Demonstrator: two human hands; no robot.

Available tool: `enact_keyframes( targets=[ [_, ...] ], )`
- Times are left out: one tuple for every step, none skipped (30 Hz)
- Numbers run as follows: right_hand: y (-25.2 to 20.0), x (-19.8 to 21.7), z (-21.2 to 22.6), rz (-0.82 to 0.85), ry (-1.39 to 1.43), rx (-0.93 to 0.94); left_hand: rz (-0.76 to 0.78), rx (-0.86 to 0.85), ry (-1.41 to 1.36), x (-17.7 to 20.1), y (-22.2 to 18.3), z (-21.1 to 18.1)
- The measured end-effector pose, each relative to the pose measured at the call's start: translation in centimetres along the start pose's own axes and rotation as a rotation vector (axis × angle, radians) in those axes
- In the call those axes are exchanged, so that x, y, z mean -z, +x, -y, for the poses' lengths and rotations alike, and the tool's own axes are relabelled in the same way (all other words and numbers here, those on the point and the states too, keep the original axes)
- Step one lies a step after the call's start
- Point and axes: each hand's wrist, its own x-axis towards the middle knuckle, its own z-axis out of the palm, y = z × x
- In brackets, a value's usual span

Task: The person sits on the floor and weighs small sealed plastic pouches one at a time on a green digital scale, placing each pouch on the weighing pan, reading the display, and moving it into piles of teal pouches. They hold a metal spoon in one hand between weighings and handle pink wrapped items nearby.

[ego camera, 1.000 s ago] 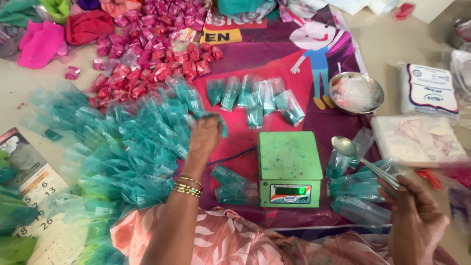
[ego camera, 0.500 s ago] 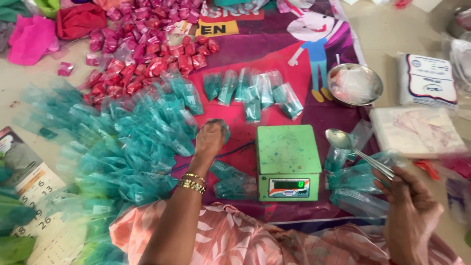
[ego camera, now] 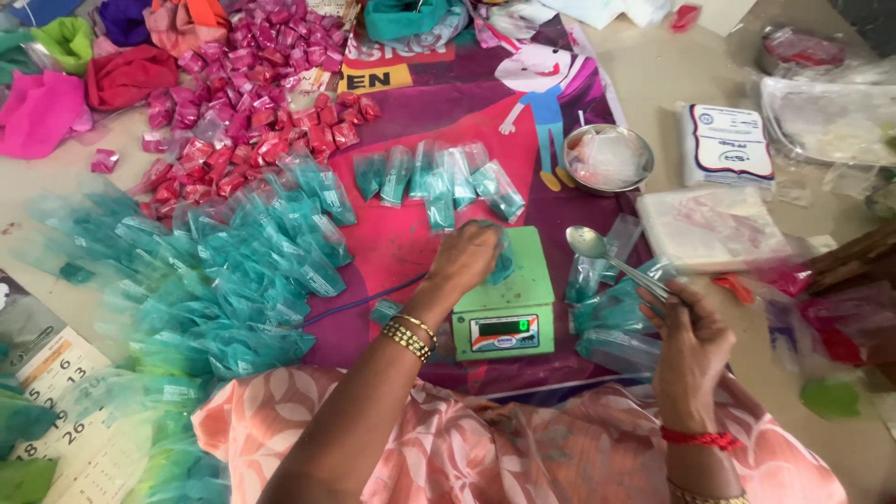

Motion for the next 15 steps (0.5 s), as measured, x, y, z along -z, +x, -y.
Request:
enact_keyframes(
  targets=[
    [-0.1,0.2,0.1,0.005,0.013,0.008,0.037,-0.038,0.051,-0.7,0.0,-0.4],
    [-0.2,0.3,0.5,0.002,0.015,0.011,0.035,-0.042,0.051,0.3,-0.2,-1.6],
    [-0.3,0.3,0.9,-0.009,0.012,0.01,0.035,-0.047,0.053,1.4,-0.4,-2.8],
    [-0.4,0.3,1.3,-0.022,0.009,0.009,0.037,-0.052,0.053,2.4,-0.7,-4.0],
    [-0.4,0.5,1.4,-0.027,0.009,0.012,0.036,-0.058,0.053,3.8,-1.1,-4.9],
    [-0.4,0.7,1.4,-0.027,0.026,0.011,0.024,-0.019,0.005,5.3,-1.6,-5.9],
    [-0.4,0.9,1.5,-0.027,0.042,0.01,0.011,0.02,-0.043,6.8,-2.1,-6.8],
    [-0.5,1.1,1.6,-0.03,0.043,0.01,0.012,0.017,-0.044,7.6,-3.0,-6.6],
    [-0.6,1.2,1.6,-0.037,0.078,-0.002,-0.084,-0.065,-0.103,8.3,-3.9,-6.5],
    [-0.7,1.3,1.7,-0.044,0.112,-0.013,-0.181,-0.148,-0.163,9.0,-4.8,-6.2],
    [-0.8,1.6,1.8,-0.047,0.112,-0.011,-0.18,-0.152,-0.165,9.1,-6.3,-5.2],
    [-1.0,1.8,1.9,-0.049,0.146,-0.012,-0.175,-0.051,-0.164,9.1,-7.8,-4.1],
    [-1.2,2.0,1.9,-0.051,0.18,-0.012,-0.17,0.05,-0.163,9.1,-9.3,-3.0],
    [-1.4,2.4,1.9,-0.051,0.176,-0.01,-0.171,0.049,-0.167,8.6,-11.3,-1.4],
    [-1.7,2.7,2.0,-0.065,0.187,-0.006,-0.164,0.194,-0.203,8.2,-13.2,0.2]
  ],
)
